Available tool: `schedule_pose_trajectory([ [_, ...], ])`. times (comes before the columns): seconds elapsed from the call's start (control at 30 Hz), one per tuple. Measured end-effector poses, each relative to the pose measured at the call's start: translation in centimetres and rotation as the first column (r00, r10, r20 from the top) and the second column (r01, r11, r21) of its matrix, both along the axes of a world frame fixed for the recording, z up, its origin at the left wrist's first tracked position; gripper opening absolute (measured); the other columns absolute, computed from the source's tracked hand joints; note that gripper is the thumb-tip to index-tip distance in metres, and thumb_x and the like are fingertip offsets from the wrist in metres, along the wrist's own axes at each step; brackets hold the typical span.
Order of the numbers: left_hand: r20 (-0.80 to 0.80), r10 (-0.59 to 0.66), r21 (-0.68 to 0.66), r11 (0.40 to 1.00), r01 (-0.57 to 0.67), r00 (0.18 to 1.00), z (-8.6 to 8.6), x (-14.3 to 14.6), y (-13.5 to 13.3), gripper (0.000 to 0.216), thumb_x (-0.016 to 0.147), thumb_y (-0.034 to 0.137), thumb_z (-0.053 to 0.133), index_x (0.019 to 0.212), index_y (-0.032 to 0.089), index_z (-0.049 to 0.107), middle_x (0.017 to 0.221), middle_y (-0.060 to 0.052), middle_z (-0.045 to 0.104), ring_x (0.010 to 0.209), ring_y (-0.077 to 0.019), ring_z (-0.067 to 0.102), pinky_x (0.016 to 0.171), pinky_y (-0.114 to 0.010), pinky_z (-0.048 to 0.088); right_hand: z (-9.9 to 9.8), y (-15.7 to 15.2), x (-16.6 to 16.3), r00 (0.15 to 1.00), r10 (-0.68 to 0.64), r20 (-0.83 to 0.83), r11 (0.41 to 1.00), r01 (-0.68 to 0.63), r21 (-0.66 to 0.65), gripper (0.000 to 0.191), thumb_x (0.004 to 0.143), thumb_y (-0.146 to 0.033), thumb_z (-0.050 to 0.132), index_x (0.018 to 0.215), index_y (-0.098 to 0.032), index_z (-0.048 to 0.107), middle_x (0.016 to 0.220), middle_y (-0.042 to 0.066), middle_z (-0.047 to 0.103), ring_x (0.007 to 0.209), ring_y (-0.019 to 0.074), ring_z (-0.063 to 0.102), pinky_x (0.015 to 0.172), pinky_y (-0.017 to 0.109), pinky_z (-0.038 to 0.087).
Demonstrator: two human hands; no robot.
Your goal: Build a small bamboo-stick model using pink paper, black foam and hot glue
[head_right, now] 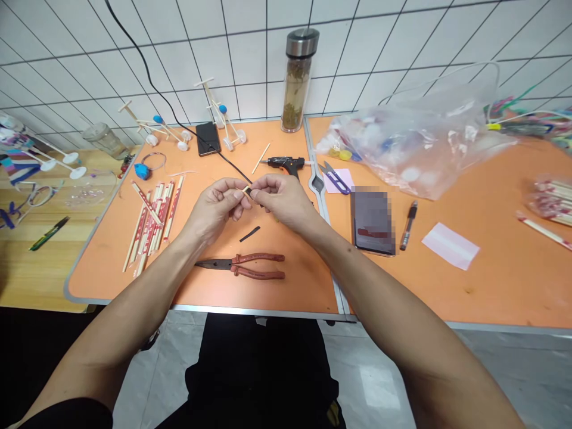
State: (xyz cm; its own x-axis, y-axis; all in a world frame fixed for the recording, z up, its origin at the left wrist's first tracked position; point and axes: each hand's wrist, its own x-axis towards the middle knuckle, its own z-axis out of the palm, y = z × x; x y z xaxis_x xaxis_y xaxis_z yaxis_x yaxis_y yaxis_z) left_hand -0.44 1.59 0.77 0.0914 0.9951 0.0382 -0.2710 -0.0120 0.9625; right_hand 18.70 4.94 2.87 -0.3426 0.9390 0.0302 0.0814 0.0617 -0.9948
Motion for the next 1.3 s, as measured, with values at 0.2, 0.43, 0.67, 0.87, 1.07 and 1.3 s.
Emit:
schedule_pose_trajectory([
  [0.2,-0.002,0.012,0.013,1.0,-0.012,1.0,-0.01,0.04,0.03,0.043,0.081,0.043,0.099,0.104,0.017,0.074,0.075,-0.002,0.079,0.053,-0.008,0.058,0.052,-0.02,0.044,-0.14,0.03,0.11,1.0,0.0,0.03,1.0,0.001,-0.007,0.009,0.082,-0.023,0.079,0.091,-0.019,0.08,0.086,0.002,0.077,0.071,0.0136,0.059,0.067,0.029,0.047],
  [0.43,-0.024,0.056,0.022,0.998,-0.055,0.998,0.21,0.21,-0.07,0.037,0.083,0.041,0.098,0.101,0.017,0.075,0.074,-0.002,0.078,0.053,-0.0081,0.056,0.052,-0.021,0.043,0.13,-0.17,0.15,0.998,0.006,0.06,1.0,-0.007,0.014,0.008,0.084,-0.023,0.077,0.09,-0.02,0.08,0.085,0.002,0.076,0.07,0.0145,0.059,0.065,0.03,0.046],
  [0.67,-0.045,0.063,0.034,0.998,-0.061,0.997,0.19,0.16,-0.03,0.037,0.083,0.042,0.097,0.101,0.017,0.075,0.074,-0.001,0.077,0.053,-0.008,0.056,0.052,-0.022,0.041,0.23,-0.29,-0.04,0.999,0.01,0.03,1.0,-0.011,0.016,0.009,0.085,-0.025,0.081,0.09,-0.018,0.079,0.084,0.003,0.076,0.074,0.0149,0.06,0.07,0.029,0.045],
  [0.87,-0.047,0.056,0.064,0.997,-0.053,0.997,0.17,0.28,-0.08,0.039,0.082,0.043,0.097,0.101,0.017,0.075,0.074,-0.002,0.078,0.053,-0.0082,0.056,0.052,-0.022,0.042,0.18,-0.37,-0.1,0.999,-0.014,0.032,0.999,0.013,0.041,0.007,0.085,-0.025,0.08,0.087,-0.019,0.078,0.082,0.002,0.074,0.074,0.0148,0.058,0.069,0.029,0.044],
  [1.07,-0.052,0.074,0.055,0.996,-0.071,0.996,0.32,0.29,-0.17,0.038,0.083,0.042,0.096,0.101,0.017,0.074,0.074,-0.001,0.078,0.053,-0.008,0.056,0.052,-0.021,0.042,0.43,-0.44,-0.02,0.998,-0.032,0.048,0.999,0.03,0.042,0.004,0.086,-0.023,0.079,0.088,-0.02,0.078,0.082,0.002,0.074,0.072,0.0149,0.06,0.068,0.03,0.045],
  [1.3,-0.065,0.082,0.039,0.996,-0.08,0.995,0.37,0.29,-0.16,0.036,0.084,0.041,0.096,0.101,0.017,0.074,0.075,-0.002,0.078,0.053,-0.008,0.056,0.052,-0.021,0.042,0.61,-0.56,-0.12,0.999,-0.031,0.045,0.999,0.029,0.035,0.004,0.085,-0.023,0.079,0.086,-0.02,0.078,0.082,0.001,0.074,0.072,0.0148,0.059,0.067,0.03,0.044],
])
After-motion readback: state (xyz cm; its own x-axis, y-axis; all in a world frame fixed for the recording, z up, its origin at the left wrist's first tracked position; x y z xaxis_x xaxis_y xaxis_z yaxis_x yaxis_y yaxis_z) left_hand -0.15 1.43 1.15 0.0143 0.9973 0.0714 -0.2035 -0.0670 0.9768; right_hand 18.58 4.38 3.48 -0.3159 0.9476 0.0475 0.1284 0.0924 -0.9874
